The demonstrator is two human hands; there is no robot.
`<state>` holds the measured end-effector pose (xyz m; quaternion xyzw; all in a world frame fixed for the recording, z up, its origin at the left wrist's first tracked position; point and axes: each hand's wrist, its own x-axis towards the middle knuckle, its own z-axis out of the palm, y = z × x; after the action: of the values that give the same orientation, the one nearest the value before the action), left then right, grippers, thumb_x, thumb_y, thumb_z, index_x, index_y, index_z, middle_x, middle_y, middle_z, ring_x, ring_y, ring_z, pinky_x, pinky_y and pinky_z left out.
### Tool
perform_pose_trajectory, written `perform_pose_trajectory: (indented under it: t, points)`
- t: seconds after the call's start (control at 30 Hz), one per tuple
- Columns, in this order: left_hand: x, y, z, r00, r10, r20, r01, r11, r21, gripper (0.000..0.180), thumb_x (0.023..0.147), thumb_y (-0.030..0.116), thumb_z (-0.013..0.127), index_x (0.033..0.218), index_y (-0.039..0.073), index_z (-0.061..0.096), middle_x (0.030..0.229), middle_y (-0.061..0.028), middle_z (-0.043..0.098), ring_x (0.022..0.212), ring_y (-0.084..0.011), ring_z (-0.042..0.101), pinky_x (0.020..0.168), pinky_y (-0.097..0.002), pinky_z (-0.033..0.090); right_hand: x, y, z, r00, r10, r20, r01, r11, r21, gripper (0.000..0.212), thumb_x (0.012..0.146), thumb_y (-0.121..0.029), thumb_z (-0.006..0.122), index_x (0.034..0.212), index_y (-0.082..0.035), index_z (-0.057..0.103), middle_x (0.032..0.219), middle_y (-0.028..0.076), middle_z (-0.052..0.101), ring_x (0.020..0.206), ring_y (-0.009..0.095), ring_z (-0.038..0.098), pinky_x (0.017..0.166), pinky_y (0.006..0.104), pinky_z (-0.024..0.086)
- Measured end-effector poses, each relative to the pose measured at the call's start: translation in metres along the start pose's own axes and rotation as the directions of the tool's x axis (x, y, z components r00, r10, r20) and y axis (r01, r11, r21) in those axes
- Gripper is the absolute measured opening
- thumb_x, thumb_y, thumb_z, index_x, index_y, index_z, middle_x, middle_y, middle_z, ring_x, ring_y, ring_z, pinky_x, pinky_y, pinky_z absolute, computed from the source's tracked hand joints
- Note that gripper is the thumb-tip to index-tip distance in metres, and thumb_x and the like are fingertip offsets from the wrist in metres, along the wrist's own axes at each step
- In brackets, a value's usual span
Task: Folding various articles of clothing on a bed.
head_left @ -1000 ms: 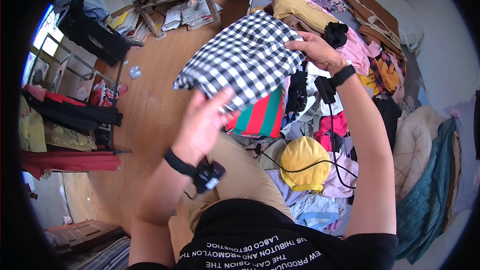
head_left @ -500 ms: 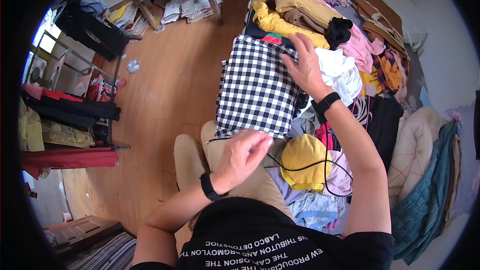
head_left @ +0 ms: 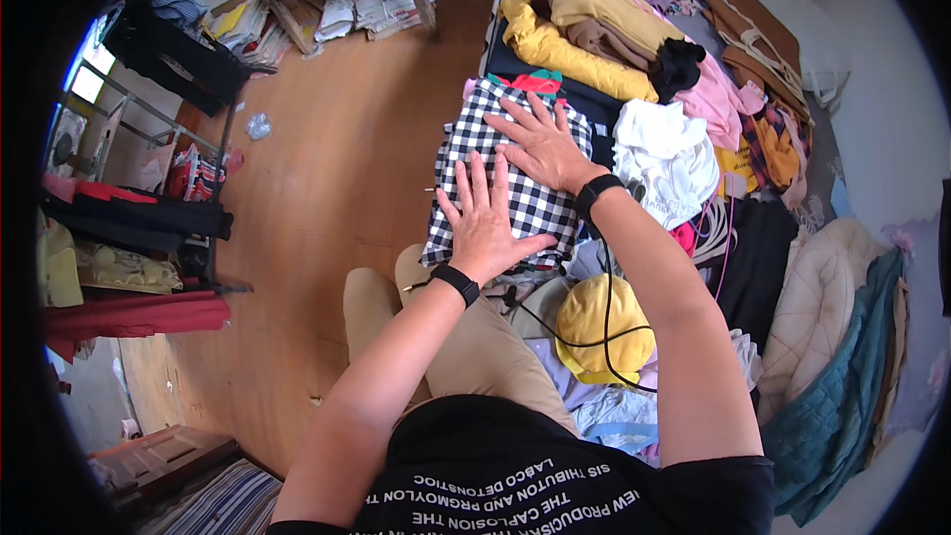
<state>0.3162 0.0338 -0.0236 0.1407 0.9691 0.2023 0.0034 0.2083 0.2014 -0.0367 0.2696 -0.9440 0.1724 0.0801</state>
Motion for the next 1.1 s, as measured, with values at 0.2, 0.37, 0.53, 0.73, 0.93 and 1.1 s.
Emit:
perform_pose_trajectory:
  t: [0.2,0.37,0.53,0.73,0.93,1.1]
  points:
    - [-0.016,-0.021,-0.016,0.995,0.080,0.052,-0.070,0.982,-0.173,0.108,0.083,0.057,0.070,0.160,0.009,0.011,0.164,-0.0264,0.008,0.152,-0.0441,0.006,0.116,-0.0657,0.006,-0.005,-0.009,-0.009,0.996,0.024,0.086,-0.029,0.998,0.053,0.057,0.100,-0.055,0.043,0.150,-0.028,0.044,0.163,0.009,0.028,0.151,0.042,0.014,0.118,0.0661,0.006]
    - [-0.070,-0.060,-0.049,0.972,0.050,-0.228,-0.170,0.820,-0.547,0.063,0.094,0.016,0.065,0.149,0.003,0.039,0.155,-0.0214,0.034,0.145,-0.0322,0.033,0.119,-0.0421,0.027,-0.039,-0.024,-0.068,0.975,0.107,-0.193,0.012,0.848,0.531,0.050,0.096,-0.034,0.063,0.139,-0.011,0.054,0.143,0.016,0.052,0.137,0.034,0.043,0.114,0.0448,0.032]
    - [-0.163,-0.113,-0.106,0.985,-0.142,-0.102,0.050,0.786,-0.616,0.049,0.098,0.010,0.059,0.145,0.009,0.047,0.153,-0.0098,0.042,0.140,-0.0230,0.041,0.111,-0.0369,0.037,-0.121,-0.087,-0.127,0.917,0.397,-0.035,-0.144,0.411,0.900,0.024,0.100,-0.009,0.058,0.121,0.002,0.063,0.114,0.005,0.066,0.105,0.013,0.061,0.097,0.0278,0.046]
    - [-0.234,-0.159,-0.099,0.908,-0.418,-0.023,0.238,0.559,-0.795,0.037,0.103,0.007,0.051,0.139,-0.001,0.050,0.137,-0.0108,0.056,0.128,-0.0217,0.053,0.110,-0.0342,0.039,-0.243,-0.152,-0.138,0.897,0.408,0.169,-0.226,0.094,0.970,0.032,0.098,-0.013,0.059,0.126,0.000,0.063,0.123,0.008,0.064,0.116,0.018,0.059,0.105,0.0329,0.043]
    - [-0.241,-0.152,-0.085,0.817,-0.565,0.117,0.406,0.419,-0.812,0.032,0.105,0.012,0.048,0.134,-0.001,0.053,0.134,-0.0111,0.058,0.126,-0.0215,0.054,0.106,-0.0323,0.041,-0.215,-0.239,-0.171,0.986,-0.068,-0.152,0.129,-0.269,0.954,0.023,0.096,-0.011,0.066,0.115,0.002,0.070,0.121,0.016,0.064,0.112,0.027,0.061,0.099,0.0372,0.046]
    - [-0.229,-0.146,-0.078,0.960,-0.281,-0.020,0.171,0.638,-0.751,0.030,0.104,0.006,0.048,0.131,-0.003,0.054,0.134,-0.0113,0.058,0.123,-0.0205,0.055,0.105,-0.0316,0.042,-0.152,-0.273,-0.177,0.596,-0.058,-0.801,0.799,-0.054,0.598,0.048,0.097,-0.044,0.062,0.101,0.003,0.066,0.102,0.021,0.061,0.092,0.033,0.060,0.079,0.0418,0.047]
